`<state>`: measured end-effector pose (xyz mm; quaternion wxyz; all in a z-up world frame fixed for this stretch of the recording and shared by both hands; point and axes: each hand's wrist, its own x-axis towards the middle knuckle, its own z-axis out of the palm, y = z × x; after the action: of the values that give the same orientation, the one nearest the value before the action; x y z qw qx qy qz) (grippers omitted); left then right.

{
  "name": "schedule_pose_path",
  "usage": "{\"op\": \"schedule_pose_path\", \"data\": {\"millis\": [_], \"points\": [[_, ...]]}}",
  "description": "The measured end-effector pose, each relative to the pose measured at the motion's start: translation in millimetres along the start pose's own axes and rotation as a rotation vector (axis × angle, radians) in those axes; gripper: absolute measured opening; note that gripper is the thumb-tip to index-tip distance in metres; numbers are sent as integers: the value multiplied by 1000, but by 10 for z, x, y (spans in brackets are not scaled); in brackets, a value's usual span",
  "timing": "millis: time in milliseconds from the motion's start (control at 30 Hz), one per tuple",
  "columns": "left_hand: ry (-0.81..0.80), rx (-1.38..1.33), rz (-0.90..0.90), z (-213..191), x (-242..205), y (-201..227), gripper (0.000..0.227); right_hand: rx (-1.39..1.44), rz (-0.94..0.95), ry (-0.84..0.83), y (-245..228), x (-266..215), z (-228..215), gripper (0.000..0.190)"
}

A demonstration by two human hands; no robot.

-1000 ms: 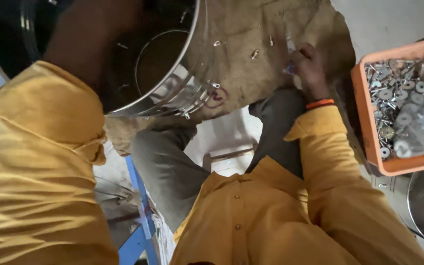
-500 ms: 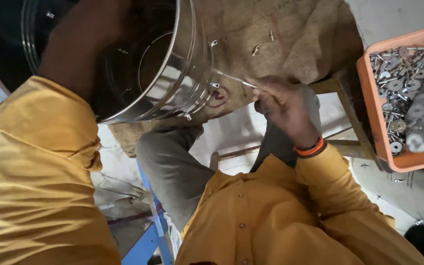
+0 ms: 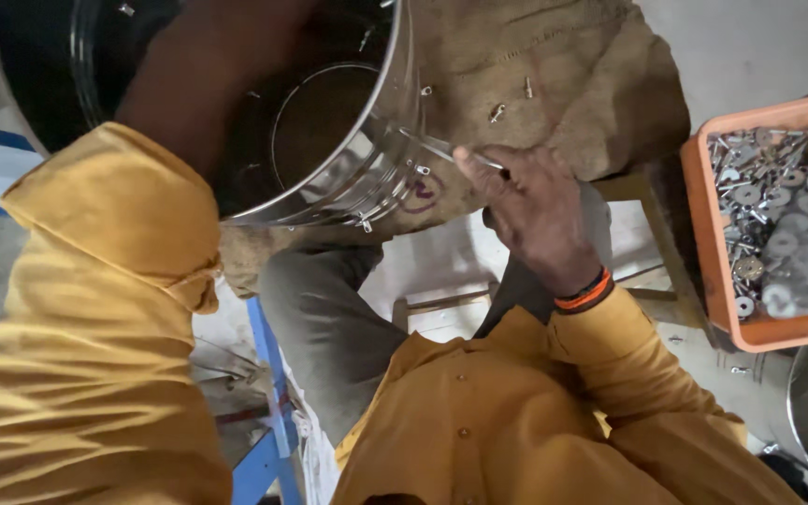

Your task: The person attaches metal fasteners to the rim of a stainless steel container using a screwdriver. They repeatedly pick up fasteners from a nearby tray, insert them into holes on the container's edge, and tighten them while seated.

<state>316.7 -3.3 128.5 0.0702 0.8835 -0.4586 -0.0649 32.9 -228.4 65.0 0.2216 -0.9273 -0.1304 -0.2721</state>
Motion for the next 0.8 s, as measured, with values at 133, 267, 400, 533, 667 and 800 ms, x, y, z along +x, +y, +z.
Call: {"op": "schedule_pose_path", "data": {"millis": [133,267,400,533,667,800], "points": [[79,0,215,61,41,71,12,-158,-121,-39,-87,150,-138,56],[198,-6,455,41,72,306,10,-316,-214,-101,-242,417,-356,54],[191,-120,469,-107,48,613,10,-568,-371,-232,-568,813,-508,44],[215,-179,407,-249,-123,740,11,-582,-357,-352,-709,1021,-481,23],[269,-173,450,-423,-207,811,8,-391,-345,-372,-476,1003,-581,40],[246,-250,415,-372,-298,808,8,103,93,-491,-188,856,-458,18]]}}
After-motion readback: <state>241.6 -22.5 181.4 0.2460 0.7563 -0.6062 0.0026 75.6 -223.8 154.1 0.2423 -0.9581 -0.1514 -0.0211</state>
